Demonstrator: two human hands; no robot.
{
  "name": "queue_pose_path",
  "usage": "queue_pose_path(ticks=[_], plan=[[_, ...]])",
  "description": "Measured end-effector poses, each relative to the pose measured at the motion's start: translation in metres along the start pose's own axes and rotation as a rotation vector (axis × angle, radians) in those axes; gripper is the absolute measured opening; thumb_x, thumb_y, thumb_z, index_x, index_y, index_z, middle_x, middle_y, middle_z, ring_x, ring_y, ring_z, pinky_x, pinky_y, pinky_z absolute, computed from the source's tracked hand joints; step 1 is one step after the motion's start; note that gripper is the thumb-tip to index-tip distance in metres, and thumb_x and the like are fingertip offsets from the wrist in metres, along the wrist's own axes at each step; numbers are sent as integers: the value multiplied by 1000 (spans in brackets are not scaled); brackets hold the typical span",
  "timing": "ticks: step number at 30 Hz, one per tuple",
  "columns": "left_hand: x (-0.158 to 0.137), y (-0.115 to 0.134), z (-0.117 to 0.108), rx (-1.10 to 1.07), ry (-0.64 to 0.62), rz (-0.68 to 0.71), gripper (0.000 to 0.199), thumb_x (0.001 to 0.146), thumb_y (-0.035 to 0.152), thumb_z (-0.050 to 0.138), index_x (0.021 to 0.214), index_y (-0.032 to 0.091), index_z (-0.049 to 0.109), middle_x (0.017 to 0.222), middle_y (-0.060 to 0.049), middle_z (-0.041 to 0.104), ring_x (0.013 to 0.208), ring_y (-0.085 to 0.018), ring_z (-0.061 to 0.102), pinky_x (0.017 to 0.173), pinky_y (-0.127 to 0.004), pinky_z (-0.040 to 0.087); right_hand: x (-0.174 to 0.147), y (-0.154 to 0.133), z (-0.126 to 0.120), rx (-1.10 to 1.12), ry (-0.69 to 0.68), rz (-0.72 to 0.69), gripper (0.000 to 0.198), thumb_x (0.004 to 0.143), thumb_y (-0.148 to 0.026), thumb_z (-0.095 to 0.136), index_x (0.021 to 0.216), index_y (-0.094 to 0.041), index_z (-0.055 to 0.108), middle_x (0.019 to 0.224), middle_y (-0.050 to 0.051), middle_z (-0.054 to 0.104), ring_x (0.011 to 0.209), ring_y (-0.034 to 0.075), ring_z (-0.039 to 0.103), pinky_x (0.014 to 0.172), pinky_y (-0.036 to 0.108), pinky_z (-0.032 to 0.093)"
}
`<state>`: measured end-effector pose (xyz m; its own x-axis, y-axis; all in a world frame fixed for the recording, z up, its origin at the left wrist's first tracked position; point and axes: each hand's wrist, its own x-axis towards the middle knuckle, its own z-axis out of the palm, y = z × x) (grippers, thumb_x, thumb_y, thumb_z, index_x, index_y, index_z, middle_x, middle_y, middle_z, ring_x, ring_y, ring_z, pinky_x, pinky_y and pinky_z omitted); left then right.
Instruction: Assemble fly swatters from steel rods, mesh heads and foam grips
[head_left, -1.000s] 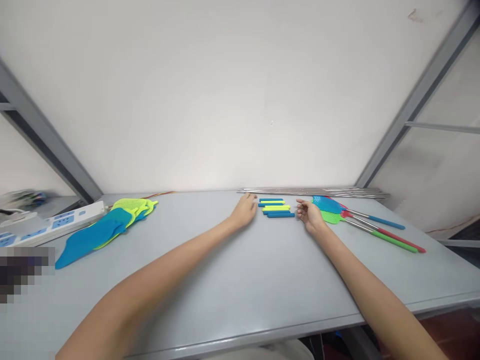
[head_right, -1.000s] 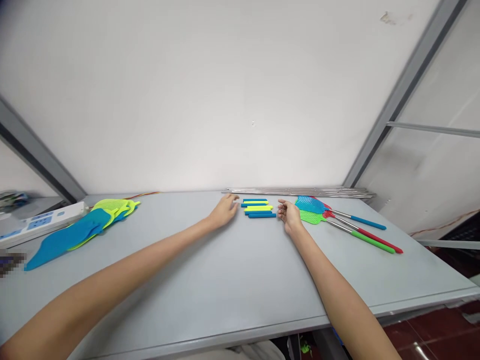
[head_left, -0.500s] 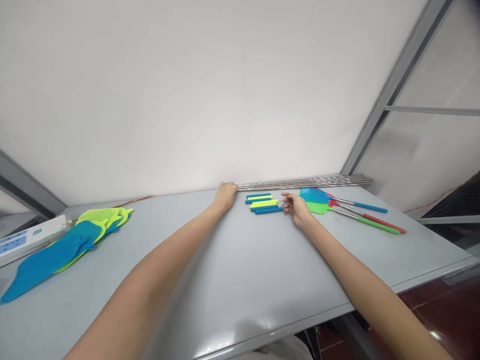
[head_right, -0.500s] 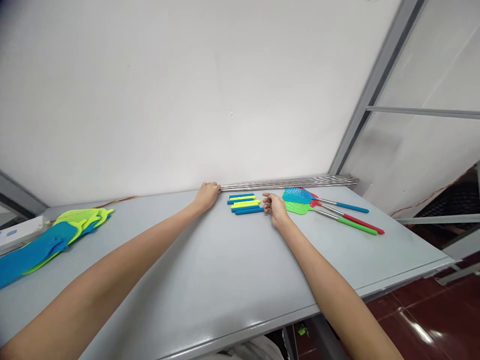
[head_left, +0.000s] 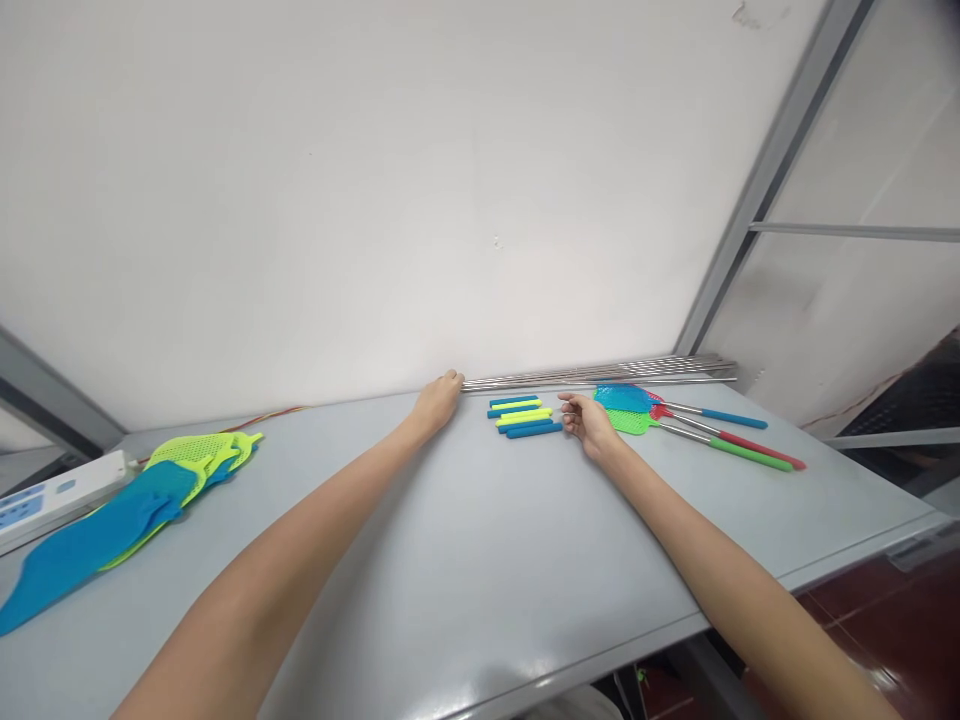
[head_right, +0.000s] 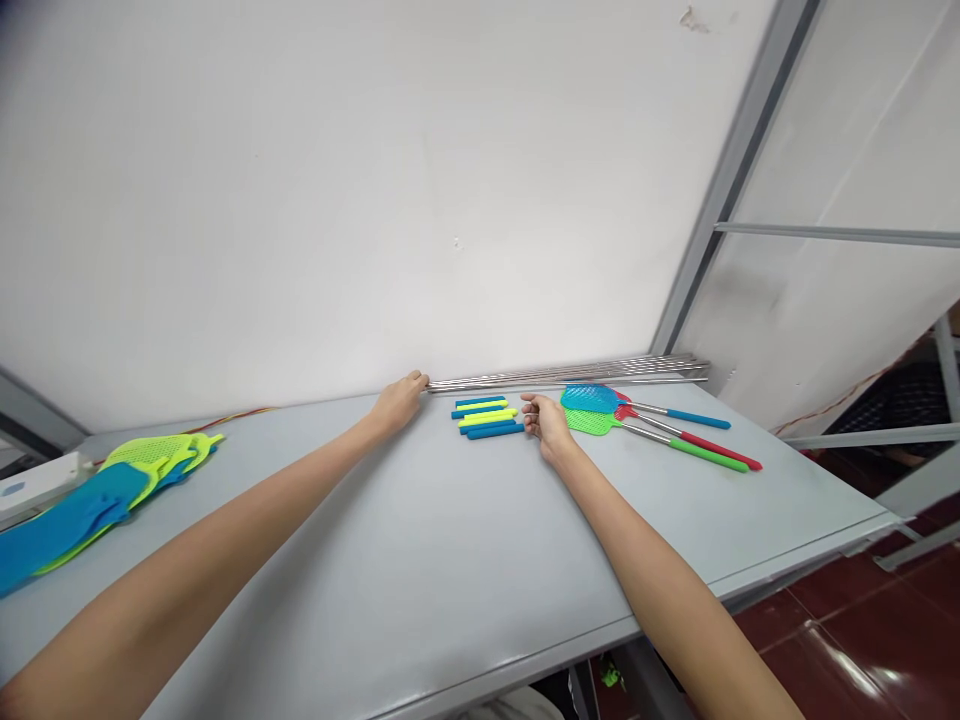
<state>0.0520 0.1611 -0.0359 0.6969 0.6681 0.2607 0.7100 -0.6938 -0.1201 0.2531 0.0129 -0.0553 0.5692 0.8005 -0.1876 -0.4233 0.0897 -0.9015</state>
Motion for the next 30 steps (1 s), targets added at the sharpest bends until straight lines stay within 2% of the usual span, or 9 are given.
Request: queue_pose_path(ticks=[13, 19, 26, 30], plan=[[-31, -29, -2, -55, 64, -92, 35, 63, -4, 31, 87, 18, 43, 89, -5, 48, 76, -17, 50, 58, -25, 35, 1, 1, -2, 33, 36, -3, 16, 61, -14, 44, 76, -18, 50, 53, -3, 48, 36, 6, 42, 33, 18, 33], [-49, -36, -4, -95, 97, -122, 27, 71, 2, 29, 86, 19, 44, 87, -5, 49, 74, -16, 50, 56, -24, 34, -2, -2, -2, 49, 27, -3, 16, 63, -22, 49, 79, -19, 49, 61, -1, 52, 39, 7, 45, 33, 19, 36], [-71, -39, -5, -137, 107, -138, 24, 76, 8, 27, 85, 20, 46, 86, -4, 51, 77, -16, 51, 55, -24, 34, -6, -9, -2, 86, -57, -34, 20, 64, -33, 53, 80, -21, 48, 81, 2, 56, 56, 12, 54, 38, 21, 41], [-83, -39, -5, -166, 120, -142, 23, 77, 10, 27, 84, 20, 47, 86, -3, 52, 75, -16, 51, 57, -25, 35, -7, -15, -5, 128, -98, -91, 25, 64, -36, 53, 85, -24, 48, 89, 1, 56, 67, 13, 55, 45, 22, 45]])
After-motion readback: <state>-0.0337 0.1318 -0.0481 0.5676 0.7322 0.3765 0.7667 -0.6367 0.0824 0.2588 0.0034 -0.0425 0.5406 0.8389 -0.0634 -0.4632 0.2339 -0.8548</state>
